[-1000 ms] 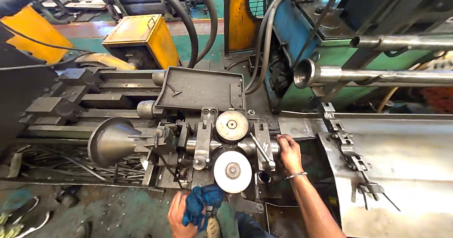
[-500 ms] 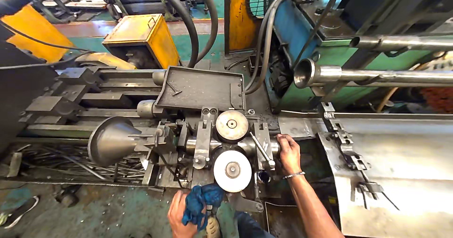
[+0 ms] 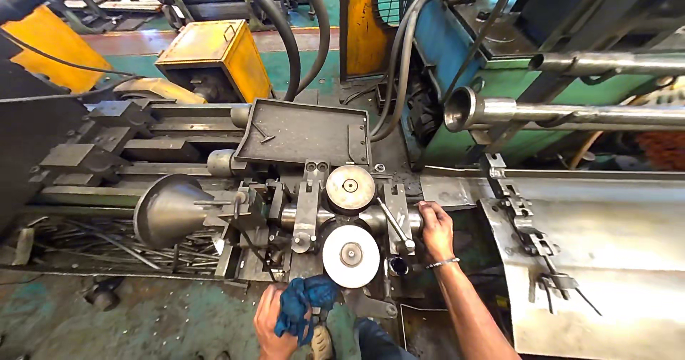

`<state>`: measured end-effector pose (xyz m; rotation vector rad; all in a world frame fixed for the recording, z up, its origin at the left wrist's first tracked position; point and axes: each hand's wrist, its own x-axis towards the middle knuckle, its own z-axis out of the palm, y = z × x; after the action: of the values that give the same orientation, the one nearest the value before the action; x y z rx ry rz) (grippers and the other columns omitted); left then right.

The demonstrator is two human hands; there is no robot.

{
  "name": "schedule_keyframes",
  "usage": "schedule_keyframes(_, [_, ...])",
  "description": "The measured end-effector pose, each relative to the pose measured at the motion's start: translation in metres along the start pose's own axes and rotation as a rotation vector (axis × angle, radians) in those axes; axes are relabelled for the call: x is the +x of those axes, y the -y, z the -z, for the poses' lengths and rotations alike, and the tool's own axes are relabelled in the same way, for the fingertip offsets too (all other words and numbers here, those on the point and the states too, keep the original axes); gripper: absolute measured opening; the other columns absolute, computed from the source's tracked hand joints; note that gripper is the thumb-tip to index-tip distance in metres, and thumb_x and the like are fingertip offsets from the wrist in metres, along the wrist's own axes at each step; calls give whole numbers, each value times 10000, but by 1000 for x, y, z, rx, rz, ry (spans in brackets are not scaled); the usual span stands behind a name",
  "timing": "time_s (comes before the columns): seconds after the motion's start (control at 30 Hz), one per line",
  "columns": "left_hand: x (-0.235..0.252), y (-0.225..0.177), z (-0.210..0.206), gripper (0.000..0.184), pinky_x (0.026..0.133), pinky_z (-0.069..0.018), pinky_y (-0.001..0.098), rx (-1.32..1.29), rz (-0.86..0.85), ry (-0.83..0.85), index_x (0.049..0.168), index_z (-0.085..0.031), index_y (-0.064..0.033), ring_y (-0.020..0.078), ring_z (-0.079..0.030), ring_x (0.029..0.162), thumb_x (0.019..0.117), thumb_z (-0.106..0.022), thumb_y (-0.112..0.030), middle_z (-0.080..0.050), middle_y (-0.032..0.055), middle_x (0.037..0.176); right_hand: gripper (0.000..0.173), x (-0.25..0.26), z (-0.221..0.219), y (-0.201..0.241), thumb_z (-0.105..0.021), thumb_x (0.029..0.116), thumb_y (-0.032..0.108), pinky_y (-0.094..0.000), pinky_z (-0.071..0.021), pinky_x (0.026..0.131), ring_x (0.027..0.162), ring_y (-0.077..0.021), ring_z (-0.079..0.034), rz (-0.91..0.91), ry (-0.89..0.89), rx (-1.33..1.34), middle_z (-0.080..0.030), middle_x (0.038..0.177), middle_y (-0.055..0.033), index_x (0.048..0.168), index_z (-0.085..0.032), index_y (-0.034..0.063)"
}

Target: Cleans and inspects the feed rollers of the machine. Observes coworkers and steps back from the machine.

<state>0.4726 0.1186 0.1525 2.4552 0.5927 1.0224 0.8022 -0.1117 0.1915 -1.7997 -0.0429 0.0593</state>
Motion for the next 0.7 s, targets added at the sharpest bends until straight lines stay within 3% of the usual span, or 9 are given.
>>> schedule_keyframes(0.3, [1,-1,-1,376,801,-592,324,19,1,0,903,-721,-92,138,-676,887,749,-764,-432,-697,42,908,299,1,1,-1,-539,999,397,-402,-492,570,630,-153,-601,1,-2,-27,-634,705,-1,896,-721,184])
schedule_keyframes(0.4, [2,-2,0,383,805,-595,321,0,-4,-1,925,-722,-90,137,-679,898,750,-767,-428,-700,43,925,372,3,5,1,-505,1004,494,-448,-495,587,654,-178,-611,-44,34,-129,-635,721,-15,907,-712,201])
schedule_keyframes(0.47, [2,-1,0,389,820,-594,318,-16,-9,-3,941,-724,-89,137,-679,913,751,-771,-426,-703,44,945,558,7,14,6,-398,1004,668,-562,-518,701,810,-251,-664,-76,121,-320,-688,864,-71,1050,-717,212])
schedule_keyframes(0.53, [1,2,0,389,811,-594,324,-4,-8,-6,930,-728,-93,144,-679,905,742,-770,-430,-705,49,938,700,5,27,18,-306,986,739,-610,-509,941,1128,-276,-659,57,202,-506,-707,1203,-68,1313,-663,233])
schedule_keyframes(0.6, [1,4,0,400,801,-597,336,17,1,-8,921,-732,-95,152,-684,895,734,-769,-448,-709,53,928,757,4,43,35,-406,955,722,-571,-420,1107,1373,-280,-488,418,265,-569,-538,1502,-28,1488,-530,199])
schedule_keyframes(0.7, [0,0,-1,451,801,-606,365,37,11,-1,931,-739,-89,172,-695,901,720,-781,-485,-719,69,938,794,-3,59,91,-667,853,679,-526,-324,1235,1557,-244,-232,851,633,-617,-341,1655,73,1526,-494,296])
